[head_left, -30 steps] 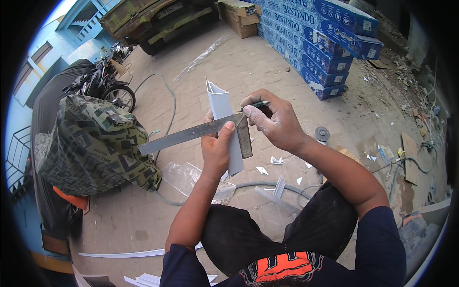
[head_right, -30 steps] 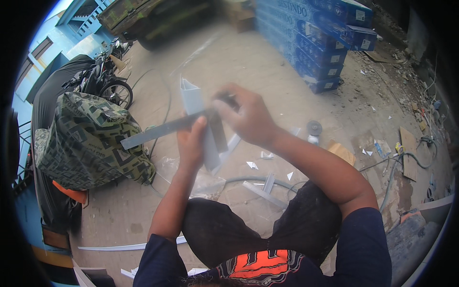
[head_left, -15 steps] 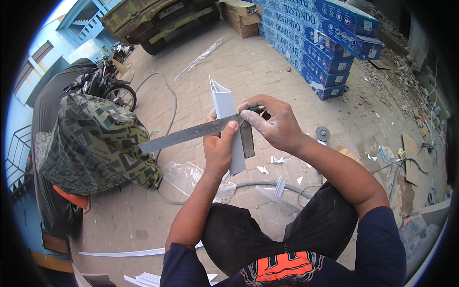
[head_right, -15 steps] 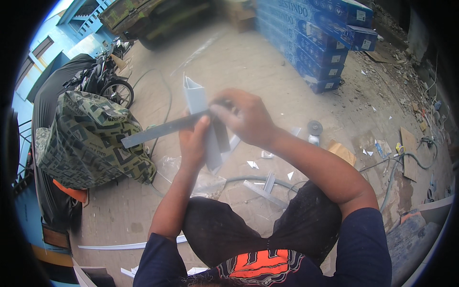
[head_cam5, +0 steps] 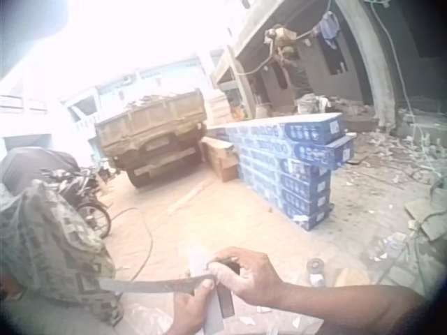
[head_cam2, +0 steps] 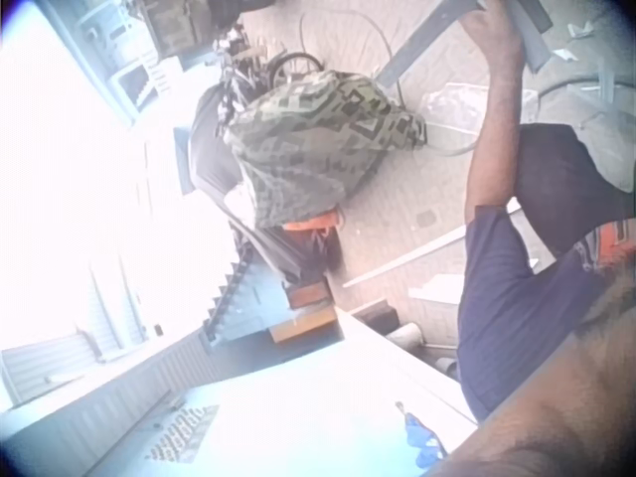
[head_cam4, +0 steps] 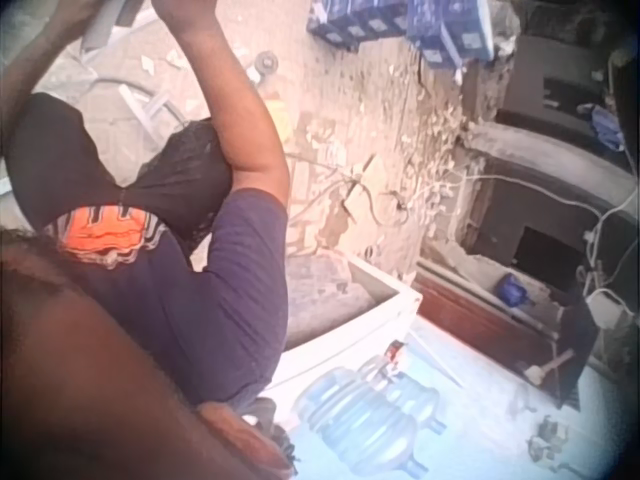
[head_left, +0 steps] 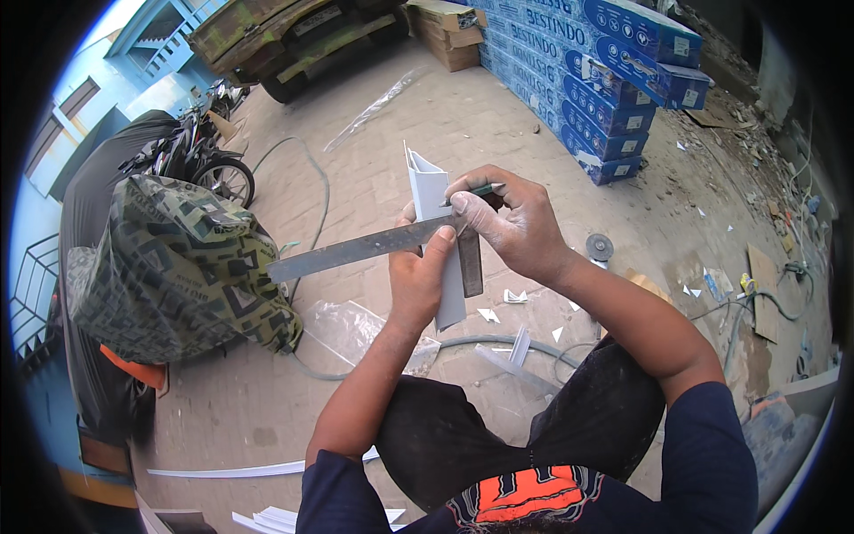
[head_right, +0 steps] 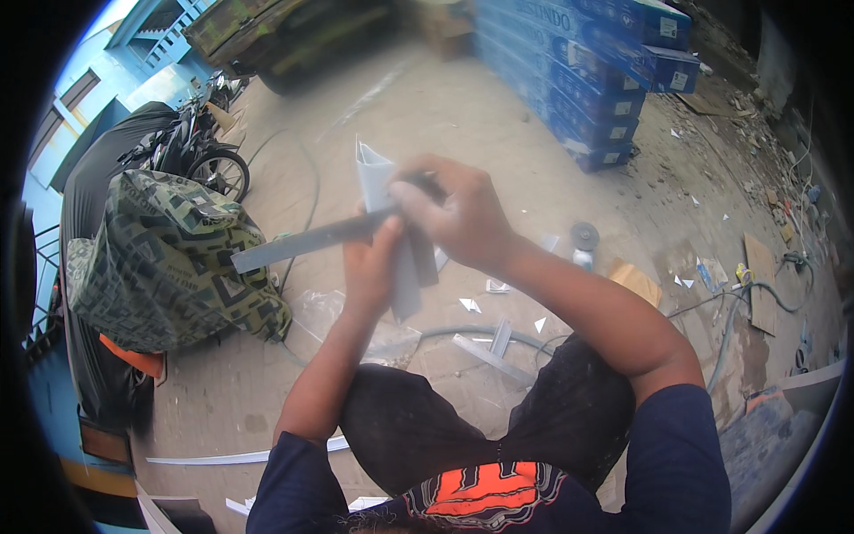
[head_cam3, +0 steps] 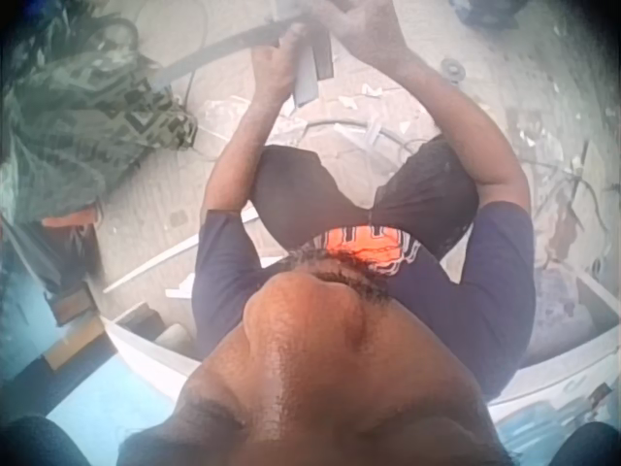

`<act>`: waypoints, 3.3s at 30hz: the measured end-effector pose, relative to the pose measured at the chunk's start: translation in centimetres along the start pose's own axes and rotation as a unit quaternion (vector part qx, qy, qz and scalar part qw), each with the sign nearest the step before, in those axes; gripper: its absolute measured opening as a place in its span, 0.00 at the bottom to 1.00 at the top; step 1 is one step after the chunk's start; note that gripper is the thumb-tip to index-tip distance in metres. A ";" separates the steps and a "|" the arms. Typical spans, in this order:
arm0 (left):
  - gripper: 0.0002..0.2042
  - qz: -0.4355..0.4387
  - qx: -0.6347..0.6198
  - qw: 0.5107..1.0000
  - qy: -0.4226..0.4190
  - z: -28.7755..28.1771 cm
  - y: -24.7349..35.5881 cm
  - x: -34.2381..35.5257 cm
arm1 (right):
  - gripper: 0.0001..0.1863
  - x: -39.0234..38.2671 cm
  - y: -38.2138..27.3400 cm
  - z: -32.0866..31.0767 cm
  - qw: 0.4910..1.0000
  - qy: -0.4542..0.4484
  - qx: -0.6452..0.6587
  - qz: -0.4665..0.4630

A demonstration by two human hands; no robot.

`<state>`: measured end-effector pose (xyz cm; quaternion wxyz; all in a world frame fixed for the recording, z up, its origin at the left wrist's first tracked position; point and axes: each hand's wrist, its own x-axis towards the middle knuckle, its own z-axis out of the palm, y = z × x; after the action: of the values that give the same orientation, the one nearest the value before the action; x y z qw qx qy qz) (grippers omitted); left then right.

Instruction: The person sits on the floor and uses an angle grinder to cut and grind white metal profiles. They measure and mark the profiles with a square and marker, then cut them to size, creating several finished pieces.

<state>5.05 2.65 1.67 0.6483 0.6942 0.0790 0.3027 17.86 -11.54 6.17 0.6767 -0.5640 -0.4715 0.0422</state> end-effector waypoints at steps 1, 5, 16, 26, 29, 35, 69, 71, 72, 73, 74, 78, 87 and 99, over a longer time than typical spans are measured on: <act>0.26 -0.001 0.000 1.000 0.000 -0.2 0.0 0.1 | 0.08 0.0 0.1 0.0 1.000 -0.010 -0.011 0.002; 0.27 0.006 0.000 1.000 -0.002 0.4 0.3 0.2 | 0.09 -0.1 0.8 0.5 0.995 -0.020 -0.076 -0.057; 0.30 0.045 0.031 0.998 0.021 0.6 0.0 -0.3 | 0.09 0.0 0.9 0.4 0.985 -0.010 -0.142 -0.101; 0.31 0.024 0.012 0.997 0.071 -1.2 0.3 0.3 | 0.23 0.7 2.6 -0.4 0.972 -0.135 0.055 0.184; 0.32 0.048 0.010 0.996 0.071 -0.6 0.1 0.7 | 0.30 -0.4 4.9 0.5 0.965 -0.143 0.079 0.204; 0.31 0.043 -0.001 0.997 0.068 -1.1 0.4 0.6 | 0.14 -0.9 4.4 1.8 0.982 -0.083 0.087 0.143; 0.24 0.033 0.028 0.995 0.094 0.0 1.0 -0.1 | 0.15 -1.4 4.0 2.6 0.981 -0.065 0.085 0.160; 0.23 0.045 0.031 0.994 0.095 0.1 0.9 0.0 | 0.14 -1.4 4.3 2.6 0.982 -0.063 0.087 0.157; 0.23 0.049 0.037 0.993 0.096 -0.2 0.7 0.1 | 0.20 -1.4 4.0 2.5 0.979 -0.071 0.089 0.168; 0.23 0.053 0.043 0.993 0.097 -0.3 0.6 0.1 | 0.26 -1.3 3.7 2.4 0.976 -0.079 0.091 0.179; 0.23 0.048 0.045 0.992 0.103 -0.4 0.5 0.1 | 0.32 -1.3 3.5 2.3 0.974 -0.087 0.093 0.190; 0.22 0.035 0.037 0.994 0.096 -0.3 0.8 -0.1 | 0.30 -1.2 3.6 2.3 0.972 -0.093 0.095 0.195; 0.22 0.004 0.023 0.997 0.071 -1.0 0.4 0.1 | 0.15 1.1 0.5 -0.2 0.989 0.025 0.106 0.103; 0.22 0.026 0.052 0.997 0.050 0.0 0.3 -0.1 | 0.13 0.2 1.7 0.8 1.000 -0.015 0.006 0.012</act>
<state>4.90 2.58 1.88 0.5980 0.7131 0.1086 0.3494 18.25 -10.21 4.87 0.6721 -0.5650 -0.4746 0.0617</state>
